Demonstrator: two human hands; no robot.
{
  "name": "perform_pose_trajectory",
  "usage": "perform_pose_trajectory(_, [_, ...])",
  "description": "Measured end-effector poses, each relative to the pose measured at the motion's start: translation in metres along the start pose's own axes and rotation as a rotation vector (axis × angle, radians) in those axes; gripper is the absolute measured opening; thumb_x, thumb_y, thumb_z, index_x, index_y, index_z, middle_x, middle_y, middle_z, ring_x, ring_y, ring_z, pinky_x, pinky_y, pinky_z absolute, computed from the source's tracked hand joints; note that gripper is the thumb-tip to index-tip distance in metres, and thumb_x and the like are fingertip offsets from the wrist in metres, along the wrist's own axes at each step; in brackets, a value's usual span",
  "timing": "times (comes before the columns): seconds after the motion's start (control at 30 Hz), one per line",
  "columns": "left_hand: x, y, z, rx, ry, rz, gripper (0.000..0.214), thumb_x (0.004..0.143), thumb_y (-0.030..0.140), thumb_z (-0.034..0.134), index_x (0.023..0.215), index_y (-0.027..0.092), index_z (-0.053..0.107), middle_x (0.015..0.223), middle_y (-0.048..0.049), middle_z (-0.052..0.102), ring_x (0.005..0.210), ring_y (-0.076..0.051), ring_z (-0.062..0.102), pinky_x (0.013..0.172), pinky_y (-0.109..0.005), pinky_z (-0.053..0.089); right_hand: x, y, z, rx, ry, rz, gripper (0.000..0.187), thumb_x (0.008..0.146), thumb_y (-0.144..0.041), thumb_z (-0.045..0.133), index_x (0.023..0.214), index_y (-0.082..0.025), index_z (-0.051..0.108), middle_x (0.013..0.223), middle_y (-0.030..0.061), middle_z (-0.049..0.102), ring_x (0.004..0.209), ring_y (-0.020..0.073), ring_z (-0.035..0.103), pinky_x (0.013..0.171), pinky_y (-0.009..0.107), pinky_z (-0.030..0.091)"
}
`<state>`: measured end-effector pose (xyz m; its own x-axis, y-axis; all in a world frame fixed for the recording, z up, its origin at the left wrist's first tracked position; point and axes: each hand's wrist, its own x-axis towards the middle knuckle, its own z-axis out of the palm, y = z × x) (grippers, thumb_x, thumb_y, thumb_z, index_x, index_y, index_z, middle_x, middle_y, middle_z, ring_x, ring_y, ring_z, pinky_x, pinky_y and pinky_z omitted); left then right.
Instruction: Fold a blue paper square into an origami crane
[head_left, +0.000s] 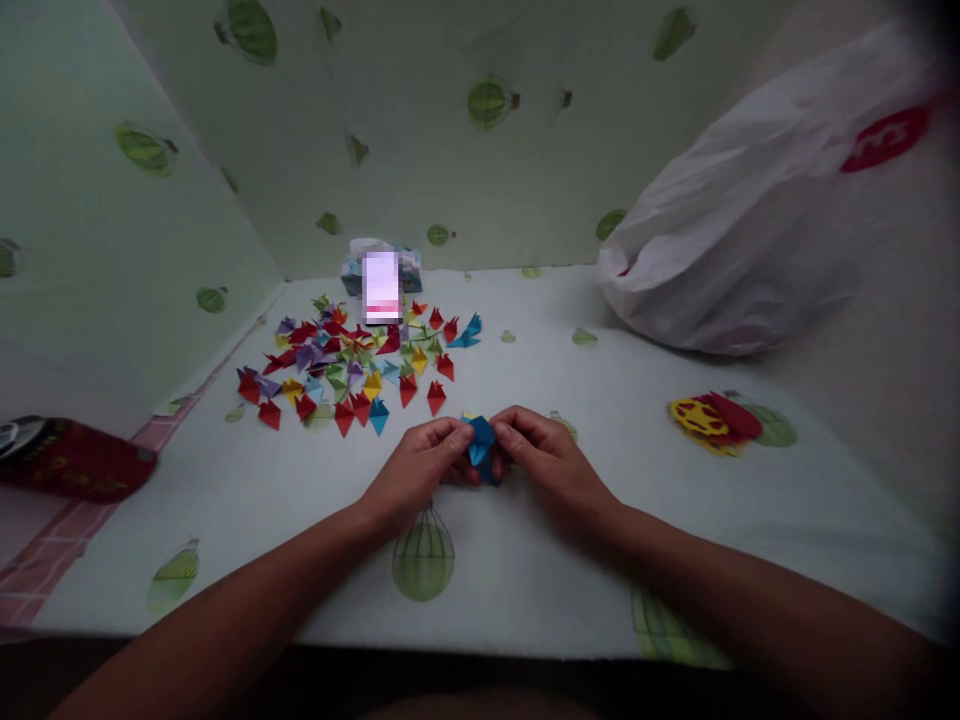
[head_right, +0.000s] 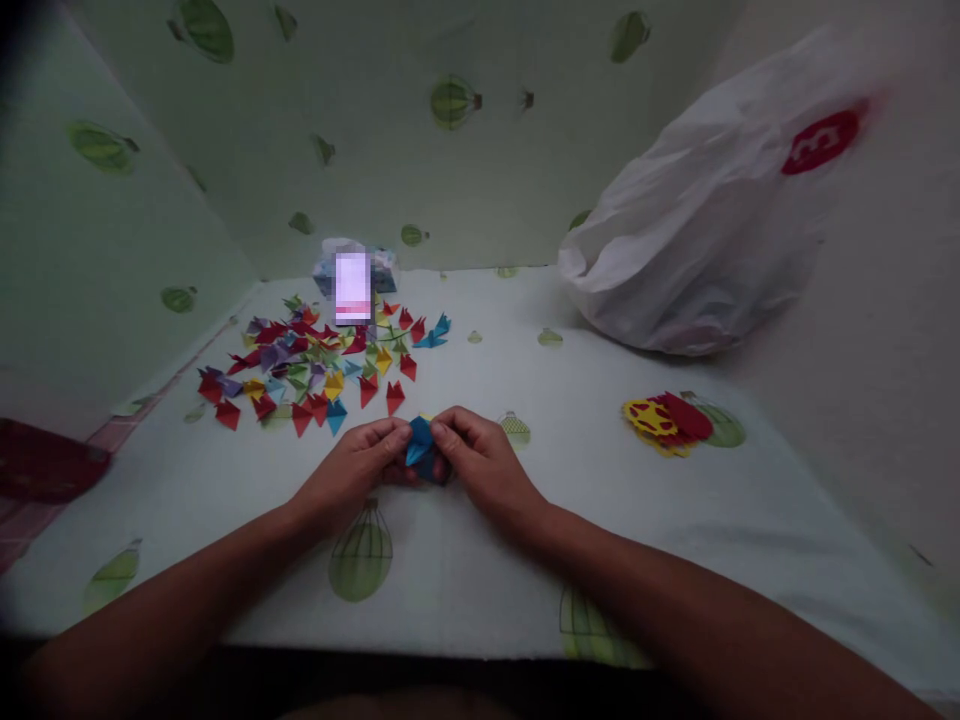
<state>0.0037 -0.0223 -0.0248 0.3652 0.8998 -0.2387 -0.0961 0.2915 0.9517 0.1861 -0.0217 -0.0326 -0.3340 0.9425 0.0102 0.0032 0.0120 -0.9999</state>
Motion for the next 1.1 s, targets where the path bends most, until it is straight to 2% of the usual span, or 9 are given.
perform_pose_trajectory(0.1, [-0.0007,0.0005,0.0008,-0.034,0.001,0.006,0.038,0.089,0.052,0.069,0.08,0.016,0.066,0.075,-0.0024,0.068,0.07,-0.012,0.062,0.072,-0.026,0.054,-0.0003,0.0008,0.0005,0.016,-0.006,0.011,0.034,0.096,-0.05,0.059,0.089,-0.017,0.061,0.068,-0.0008,0.061,0.065,0.0119,0.057,0.069,0.027,0.047])
perform_pose_trajectory(0.3, [0.0004,0.0001,-0.0015,0.013,-0.002,0.02,0.026,0.084,0.039,0.075,0.093,0.015,0.069,0.081,-0.004,0.073,0.072,-0.012,0.066,0.073,-0.025,0.052,0.0005,-0.0004,0.0003,0.028,0.008,0.035,0.031,0.094,-0.049,0.059,0.09,-0.017,0.059,0.067,-0.001,0.061,0.063,0.0118,0.057,0.066,0.027,0.047])
perform_pose_trajectory(0.47, [0.0006,0.0025,-0.0002,0.13,0.057,-0.01,0.024,0.078,0.029,0.076,0.093,0.013,0.068,0.07,0.0003,0.068,0.062,-0.01,0.06,0.067,-0.025,0.048,0.0014,0.0016,-0.0012,-0.168,0.075,-0.017,0.02,0.088,-0.037,0.06,0.086,-0.017,0.059,0.068,-0.001,0.058,0.062,0.0124,0.054,0.062,0.027,0.042])
perform_pose_trajectory(0.67, [0.0002,0.001,0.0008,0.188,0.048,-0.017,0.024,0.074,0.028,0.075,0.091,0.014,0.067,0.072,0.0014,0.064,0.066,-0.01,0.058,0.065,-0.024,0.046,0.0006,0.0041,0.0004,-0.291,0.093,-0.107,0.012,0.083,-0.027,0.058,0.081,-0.016,0.062,0.075,0.002,0.061,0.069,0.0131,0.053,0.064,0.027,0.041])
perform_pose_trajectory(0.87, [-0.0004,0.0002,0.0,0.225,0.037,0.0,0.021,0.075,0.026,0.073,0.092,0.014,0.069,0.076,0.0003,0.065,0.071,-0.011,0.057,0.068,-0.025,0.045,0.0002,0.0035,0.0003,-0.257,0.098,-0.074,0.014,0.082,-0.029,0.058,0.076,-0.017,0.06,0.068,0.0002,0.057,0.064,0.0122,0.051,0.061,0.026,0.04])
perform_pose_trajectory(1.1, [-0.0015,-0.0001,0.0023,0.141,0.041,-0.005,0.025,0.079,0.032,0.074,0.095,0.013,0.069,0.079,-0.0003,0.066,0.07,-0.01,0.058,0.067,-0.023,0.046,0.0012,0.0034,0.0007,-0.243,0.114,-0.058,0.018,0.082,-0.033,0.06,0.075,-0.017,0.058,0.067,0.0,0.056,0.062,0.0119,0.049,0.059,0.026,0.039])
